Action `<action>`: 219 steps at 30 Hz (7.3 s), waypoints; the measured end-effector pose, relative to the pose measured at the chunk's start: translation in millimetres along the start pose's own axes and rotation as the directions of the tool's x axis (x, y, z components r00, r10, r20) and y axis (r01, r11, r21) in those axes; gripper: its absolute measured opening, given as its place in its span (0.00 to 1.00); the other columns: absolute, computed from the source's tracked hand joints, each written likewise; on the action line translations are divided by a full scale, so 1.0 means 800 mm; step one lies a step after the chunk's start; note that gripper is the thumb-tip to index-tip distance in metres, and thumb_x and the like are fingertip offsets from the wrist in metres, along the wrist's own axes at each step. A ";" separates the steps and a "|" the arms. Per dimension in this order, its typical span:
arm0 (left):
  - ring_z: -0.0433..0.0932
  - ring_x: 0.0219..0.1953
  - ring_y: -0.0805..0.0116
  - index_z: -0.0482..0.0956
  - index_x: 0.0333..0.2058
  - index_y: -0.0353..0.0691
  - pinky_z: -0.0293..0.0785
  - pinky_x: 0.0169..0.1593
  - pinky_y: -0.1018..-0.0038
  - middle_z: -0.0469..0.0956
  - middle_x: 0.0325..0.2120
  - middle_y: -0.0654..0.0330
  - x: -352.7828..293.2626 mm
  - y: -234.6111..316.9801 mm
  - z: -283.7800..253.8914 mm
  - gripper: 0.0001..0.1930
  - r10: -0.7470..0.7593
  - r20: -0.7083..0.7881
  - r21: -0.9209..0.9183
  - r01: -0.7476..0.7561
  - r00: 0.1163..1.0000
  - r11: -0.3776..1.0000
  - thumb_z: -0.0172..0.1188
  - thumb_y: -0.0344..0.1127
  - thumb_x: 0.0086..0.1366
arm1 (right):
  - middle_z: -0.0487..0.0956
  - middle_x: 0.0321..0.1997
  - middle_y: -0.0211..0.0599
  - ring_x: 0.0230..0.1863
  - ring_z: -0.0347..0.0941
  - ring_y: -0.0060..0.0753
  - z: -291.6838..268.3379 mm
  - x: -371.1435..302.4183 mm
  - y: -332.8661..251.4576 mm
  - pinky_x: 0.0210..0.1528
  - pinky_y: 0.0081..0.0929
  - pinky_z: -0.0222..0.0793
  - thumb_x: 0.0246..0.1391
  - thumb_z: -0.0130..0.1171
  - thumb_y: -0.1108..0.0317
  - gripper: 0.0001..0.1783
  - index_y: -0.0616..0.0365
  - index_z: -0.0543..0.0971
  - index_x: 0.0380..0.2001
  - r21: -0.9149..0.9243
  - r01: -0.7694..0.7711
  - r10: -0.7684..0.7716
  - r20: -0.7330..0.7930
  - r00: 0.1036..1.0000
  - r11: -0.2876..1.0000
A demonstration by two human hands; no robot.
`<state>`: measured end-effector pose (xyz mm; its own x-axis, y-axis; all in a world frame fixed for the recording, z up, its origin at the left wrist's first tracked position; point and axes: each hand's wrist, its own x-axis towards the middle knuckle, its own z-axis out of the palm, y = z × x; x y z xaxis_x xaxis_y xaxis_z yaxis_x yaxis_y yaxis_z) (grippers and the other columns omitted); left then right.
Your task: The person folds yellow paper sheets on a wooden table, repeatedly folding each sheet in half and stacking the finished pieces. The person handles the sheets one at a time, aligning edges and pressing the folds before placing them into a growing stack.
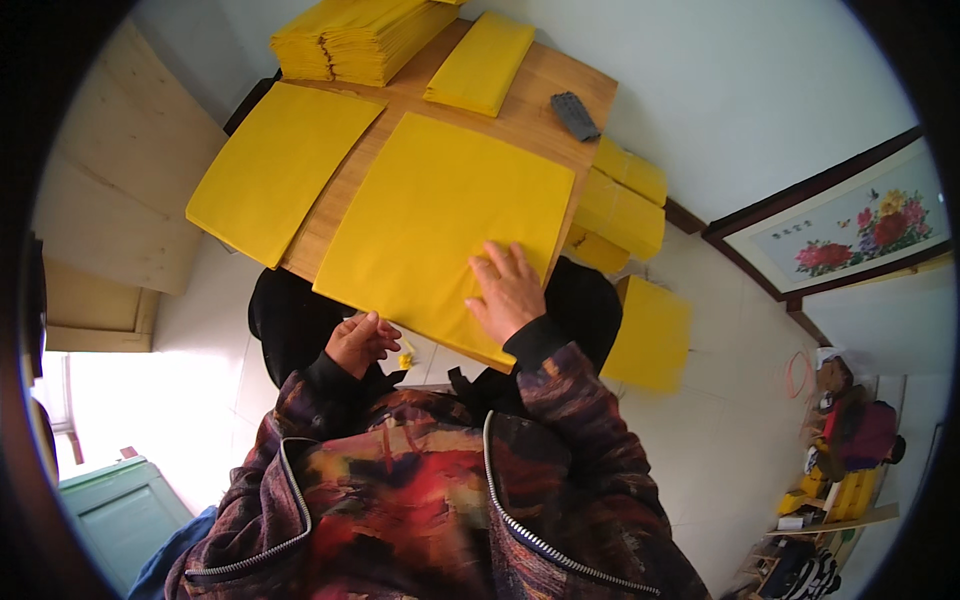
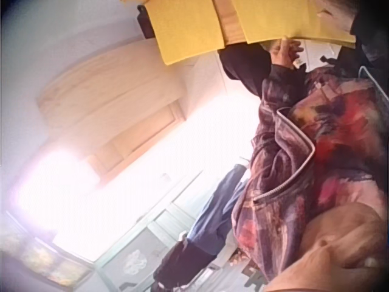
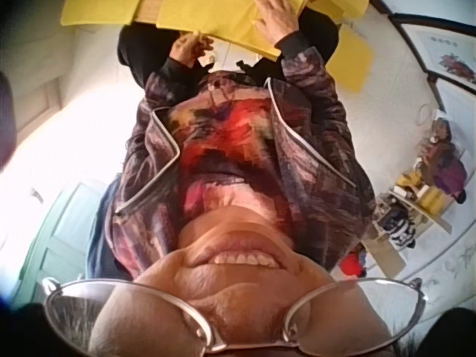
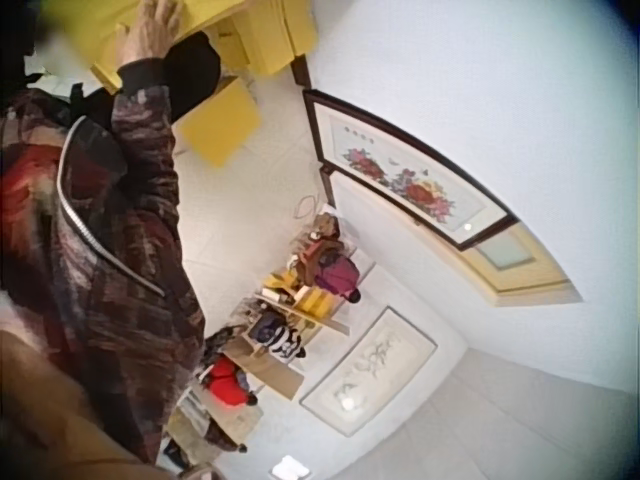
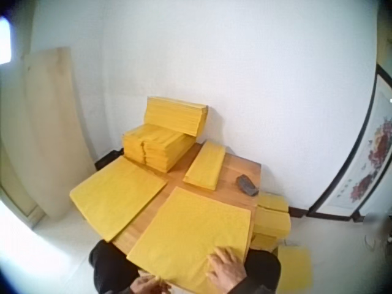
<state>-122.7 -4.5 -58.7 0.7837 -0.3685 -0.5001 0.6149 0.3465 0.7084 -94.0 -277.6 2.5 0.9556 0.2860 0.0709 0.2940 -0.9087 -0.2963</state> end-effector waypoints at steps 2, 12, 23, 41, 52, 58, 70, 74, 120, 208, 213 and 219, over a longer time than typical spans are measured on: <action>0.81 0.29 0.69 0.77 0.31 0.37 0.74 0.31 0.78 0.81 0.28 0.57 -0.012 0.013 0.008 0.17 -0.030 0.004 0.162 0.029 1.000 0.986 0.53 0.46 0.69 | 0.65 0.62 0.44 0.64 0.57 0.58 -0.002 0.006 0.010 0.64 0.45 0.56 0.47 0.65 0.62 0.30 0.57 0.71 0.54 0.002 0.008 -0.008 -0.021 1.000 1.000; 0.74 0.45 0.53 0.77 0.38 0.40 0.69 0.48 0.63 0.76 0.41 0.55 -0.001 0.068 0.068 0.13 0.532 0.540 0.829 -0.522 0.652 -0.202 0.64 0.31 0.53 | 0.72 0.52 0.44 0.55 0.66 0.51 -0.002 0.005 0.028 0.58 0.41 0.63 0.46 0.63 0.69 0.21 0.60 0.75 0.46 0.315 0.019 0.053 -0.216 0.975 0.949; 0.61 0.62 0.54 0.72 0.51 0.47 0.56 0.62 0.57 0.67 0.57 0.58 0.050 0.061 0.041 0.25 0.486 0.480 0.875 -0.358 0.730 -0.326 0.64 0.39 0.53 | 0.69 0.57 0.42 0.61 0.62 0.47 0.016 -0.024 0.032 0.62 0.40 0.58 0.43 0.64 0.68 0.21 0.58 0.76 0.44 0.238 0.094 -0.040 -0.223 0.974 0.967; 0.63 0.61 0.55 0.72 0.50 0.47 0.57 0.62 0.57 0.67 0.56 0.59 0.040 0.049 0.044 0.25 0.542 0.430 0.899 -0.290 0.722 -0.327 0.64 0.40 0.53 | 0.67 0.59 0.37 0.65 0.58 0.44 0.010 -0.035 -0.019 0.65 0.40 0.56 0.43 0.66 0.68 0.25 0.57 0.75 0.48 0.149 0.017 0.000 -0.111 0.994 0.989; 0.61 0.62 0.55 0.72 0.51 0.47 0.57 0.62 0.58 0.67 0.57 0.58 0.038 0.053 0.045 0.26 0.518 0.429 0.900 -0.298 0.740 -0.319 0.65 0.42 0.52 | 0.70 0.57 0.39 0.61 0.63 0.44 0.011 -0.036 -0.004 0.62 0.40 0.58 0.43 0.65 0.68 0.24 0.58 0.75 0.46 0.230 0.072 -0.029 -0.183 0.983 0.971; 0.59 0.64 0.54 0.72 0.53 0.49 0.54 0.64 0.54 0.64 0.60 0.57 0.029 0.058 0.035 0.28 0.520 0.413 0.896 -0.230 0.748 -0.381 0.64 0.48 0.53 | 0.70 0.55 0.44 0.60 0.62 0.51 0.003 -0.031 -0.001 0.61 0.42 0.59 0.42 0.66 0.70 0.23 0.60 0.75 0.44 0.190 0.066 -0.025 -0.207 0.978 0.980; 0.50 0.69 0.51 0.65 0.61 0.53 0.45 0.68 0.50 0.54 0.66 0.55 0.013 0.039 0.067 0.38 0.367 0.529 0.833 -0.385 0.765 -0.398 0.67 0.50 0.51 | 0.42 0.73 0.50 0.71 0.39 0.68 -0.048 -0.049 0.045 0.66 0.65 0.43 0.27 0.77 0.50 0.62 0.38 0.53 0.67 0.018 -0.217 0.210 0.174 0.962 0.976; 0.51 0.69 0.53 0.61 0.63 0.59 0.45 0.68 0.51 0.53 0.67 0.57 0.013 0.034 0.076 0.41 0.312 0.537 0.814 -0.384 0.784 -0.437 0.68 0.52 0.50 | 0.31 0.75 0.46 0.71 0.34 0.74 -0.050 -0.049 0.033 0.66 0.69 0.41 0.25 0.78 0.47 0.68 0.32 0.46 0.69 -0.049 -0.250 0.252 0.326 0.911 0.967; 0.48 0.70 0.51 0.59 0.64 0.52 0.42 0.68 0.47 0.51 0.68 0.54 0.005 0.031 0.109 0.44 0.167 0.526 0.762 -0.374 0.834 -0.529 0.66 0.57 0.50 | 0.26 0.73 0.59 0.48 0.71 0.69 -0.054 -0.034 0.046 0.52 0.56 0.64 0.22 0.78 0.45 0.73 0.31 0.43 0.70 -0.043 -0.251 0.240 0.480 0.844 0.967; 0.65 0.59 0.55 0.72 0.51 0.48 0.61 0.59 0.59 0.69 0.55 0.57 0.010 0.101 -0.023 0.30 0.423 0.544 0.822 -0.359 0.725 -0.443 0.68 0.38 0.46 | 0.58 0.66 0.55 0.67 0.53 0.57 -0.019 -0.085 0.042 0.65 0.43 0.53 0.40 0.71 0.58 0.39 0.63 0.68 0.54 0.265 -0.106 0.129 -0.072 0.989 0.958; 0.65 0.59 0.54 0.72 0.50 0.48 0.61 0.59 0.59 0.68 0.55 0.57 0.008 0.101 -0.018 0.30 0.421 0.520 0.832 -0.328 0.743 -0.448 0.69 0.39 0.46 | 0.49 0.70 0.51 0.69 0.46 0.62 -0.036 -0.078 0.045 0.65 0.52 0.51 0.36 0.73 0.57 0.47 0.52 0.63 0.61 0.114 -0.194 0.189 0.055 0.980 0.974; 0.65 0.59 0.53 0.72 0.51 0.48 0.61 0.60 0.60 0.68 0.55 0.57 0.008 0.107 -0.018 0.29 0.413 0.524 0.836 -0.357 0.745 -0.416 0.68 0.35 0.46 | 0.38 0.74 0.45 0.69 0.40 0.73 -0.067 -0.057 0.058 0.64 0.66 0.46 0.24 0.78 0.51 0.64 0.36 0.53 0.68 -0.144 -0.222 0.245 0.176 0.953 0.964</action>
<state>-63.4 35.4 -8.4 0.7920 -0.5831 0.1810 -0.6091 -0.7341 0.3001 -123.0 -349.2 36.7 0.9795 0.1032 -0.1729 0.0746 -0.9836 -0.1644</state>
